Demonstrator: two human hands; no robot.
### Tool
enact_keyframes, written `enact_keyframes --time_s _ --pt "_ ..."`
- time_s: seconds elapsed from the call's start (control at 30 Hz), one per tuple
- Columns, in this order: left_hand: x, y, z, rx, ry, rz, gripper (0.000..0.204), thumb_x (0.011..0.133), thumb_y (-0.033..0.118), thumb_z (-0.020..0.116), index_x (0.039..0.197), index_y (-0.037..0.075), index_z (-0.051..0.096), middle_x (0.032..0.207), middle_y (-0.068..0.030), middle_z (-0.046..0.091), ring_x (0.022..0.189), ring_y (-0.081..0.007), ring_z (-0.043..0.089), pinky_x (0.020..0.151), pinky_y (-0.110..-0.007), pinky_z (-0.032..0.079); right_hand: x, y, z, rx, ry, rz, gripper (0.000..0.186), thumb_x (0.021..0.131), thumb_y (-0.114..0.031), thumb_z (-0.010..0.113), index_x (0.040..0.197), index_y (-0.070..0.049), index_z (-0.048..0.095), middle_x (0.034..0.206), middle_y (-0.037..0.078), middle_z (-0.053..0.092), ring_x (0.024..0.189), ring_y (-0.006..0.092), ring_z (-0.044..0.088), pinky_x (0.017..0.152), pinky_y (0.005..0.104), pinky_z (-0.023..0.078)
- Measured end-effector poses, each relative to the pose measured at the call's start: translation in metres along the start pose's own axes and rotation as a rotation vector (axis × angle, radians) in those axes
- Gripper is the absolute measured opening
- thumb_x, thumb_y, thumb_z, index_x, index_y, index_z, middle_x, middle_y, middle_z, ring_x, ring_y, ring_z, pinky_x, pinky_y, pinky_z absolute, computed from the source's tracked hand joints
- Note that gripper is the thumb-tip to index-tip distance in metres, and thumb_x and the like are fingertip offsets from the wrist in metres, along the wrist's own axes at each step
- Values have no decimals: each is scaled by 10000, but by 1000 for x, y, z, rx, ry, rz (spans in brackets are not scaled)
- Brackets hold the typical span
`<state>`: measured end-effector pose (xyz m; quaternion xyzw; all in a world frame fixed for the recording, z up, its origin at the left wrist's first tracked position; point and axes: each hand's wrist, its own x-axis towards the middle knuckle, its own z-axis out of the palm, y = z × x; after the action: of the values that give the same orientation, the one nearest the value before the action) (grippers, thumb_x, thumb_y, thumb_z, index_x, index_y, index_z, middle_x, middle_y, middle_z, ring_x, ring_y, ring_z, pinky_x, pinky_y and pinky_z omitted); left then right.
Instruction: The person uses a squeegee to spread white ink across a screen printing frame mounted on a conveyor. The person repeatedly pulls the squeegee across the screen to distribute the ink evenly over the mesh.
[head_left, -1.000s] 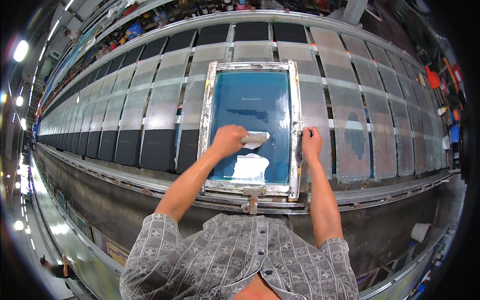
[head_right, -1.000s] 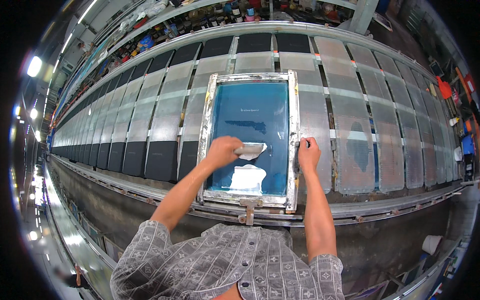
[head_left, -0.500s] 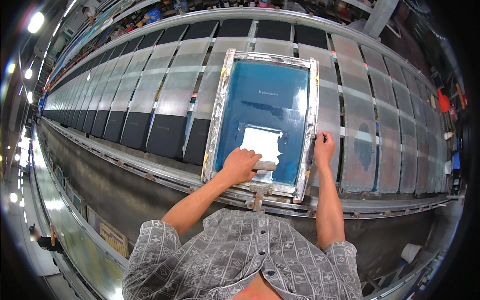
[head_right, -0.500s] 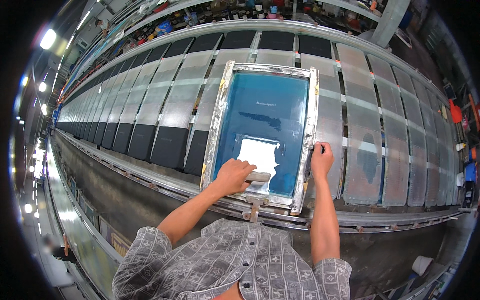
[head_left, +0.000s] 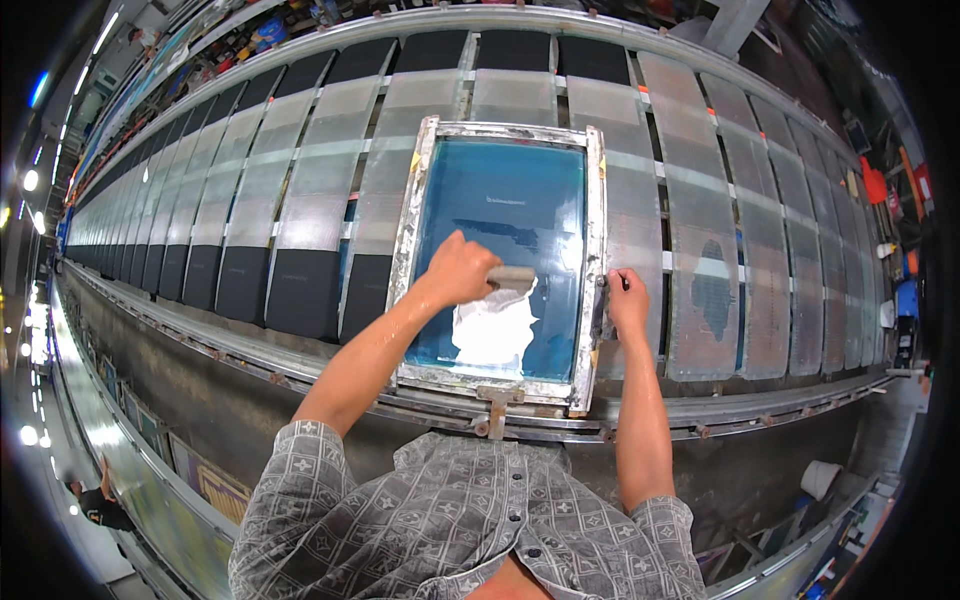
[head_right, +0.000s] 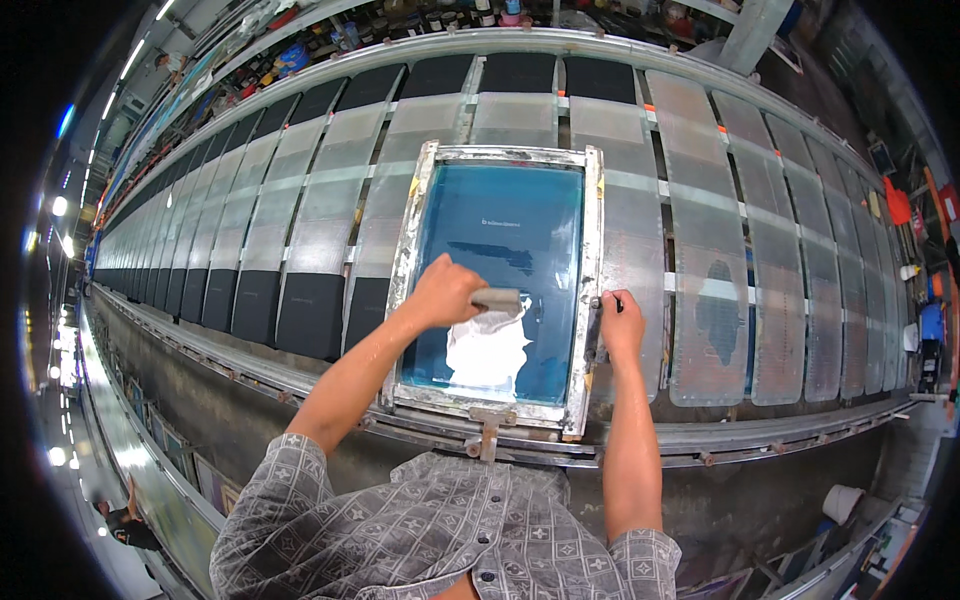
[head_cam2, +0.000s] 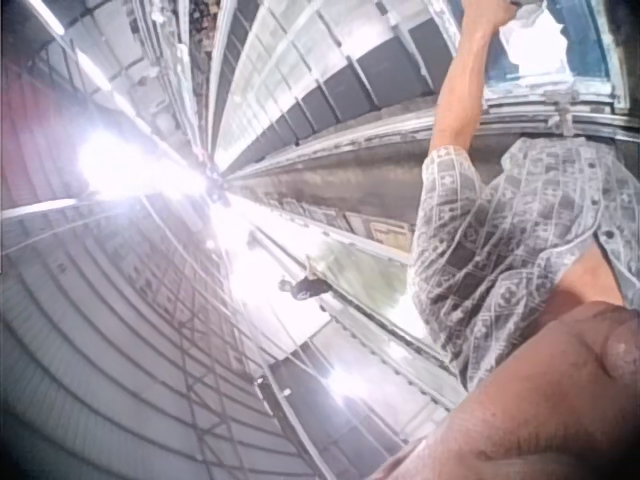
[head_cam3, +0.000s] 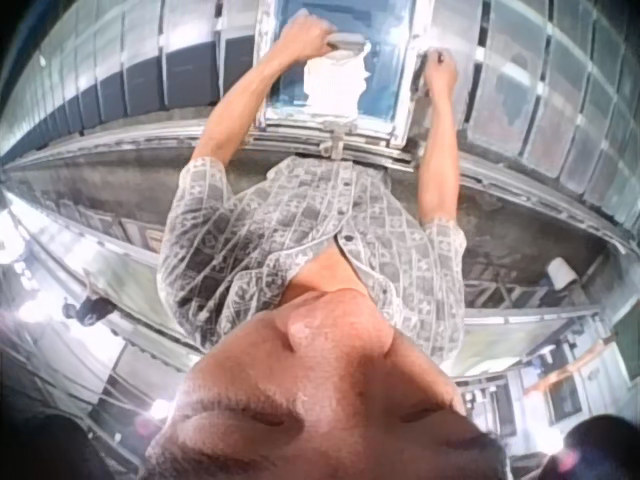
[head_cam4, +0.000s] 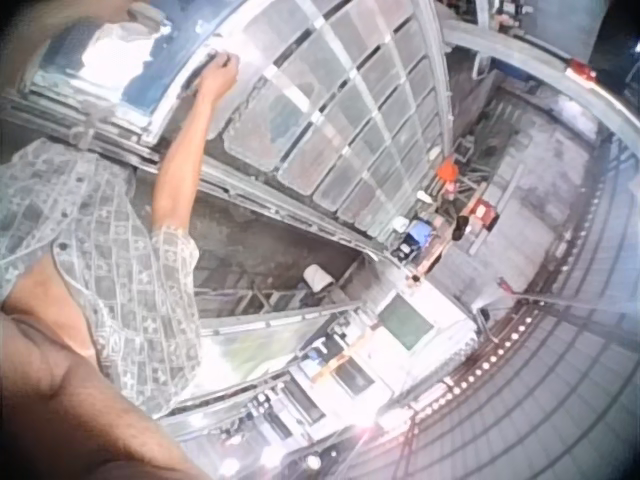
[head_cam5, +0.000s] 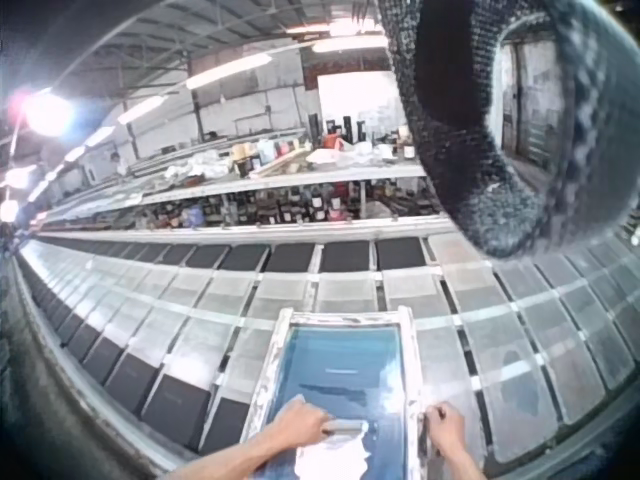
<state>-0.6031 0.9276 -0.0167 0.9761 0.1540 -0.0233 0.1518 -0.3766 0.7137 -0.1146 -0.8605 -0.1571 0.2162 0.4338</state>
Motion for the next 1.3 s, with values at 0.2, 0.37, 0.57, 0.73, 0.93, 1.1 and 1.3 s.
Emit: enact_keyframes --time_s 0.2,0.37,0.57,0.73,0.93,1.1,1.3 --pt "35 -25 2 4 -84 -21 232 682 283 772 870 147 758 733 -103 689 721 -310 637 767 -385 447 -16 -7 12 84 81 -60 241 950 -258 590 949 -17 605 793 145 645 720 231 571 708 363 460" --pt "38 -21 7 18 -106 -19 213 682 275 776 850 146 755 719 -94 687 714 -304 636 757 -383 445 -18 -8 13 110 111 -72 225 958 -244 583 952 -20 601 781 133 641 712 207 554 700 353 458" --pt "12 -2 16 30 -75 19 181 659 282 772 791 164 739 684 -84 672 689 -285 639 736 -382 433 -19 -14 9 85 100 -57 229 956 -247 583 963 -19 605 774 122 633 716 182 542 699 348 455" --pt "-61 44 27 3 -154 -19 148 689 182 741 837 176 738 735 -43 691 670 -230 638 727 -376 392 -18 -16 10 62 87 -60 239 956 -254 575 957 -17 600 782 147 639 713 227 564 708 365 460" --pt "-76 50 21 -90 41 4 310 659 136 764 965 132 713 934 -21 694 805 -232 642 762 -380 403 -11 -14 2 -34 -1 -43 250 952 -274 569 957 -27 603 799 163 645 720 272 582 715 386 463" --pt "-81 53 30 -68 -63 -38 281 653 150 775 929 134 721 895 -28 686 774 -238 642 760 -368 435 -8 -5 7 15 46 -7 271 942 -298 576 957 -29 609 803 159 648 718 258 577 711 376 459" --pt "-54 26 15 -224 -212 -81 236 637 219 793 851 134 743 804 -84 692 753 -310 666 688 -426 517 -15 -19 6 36 100 24 301 927 -321 602 930 -20 613 758 135 633 692 218 552 682 358 448"
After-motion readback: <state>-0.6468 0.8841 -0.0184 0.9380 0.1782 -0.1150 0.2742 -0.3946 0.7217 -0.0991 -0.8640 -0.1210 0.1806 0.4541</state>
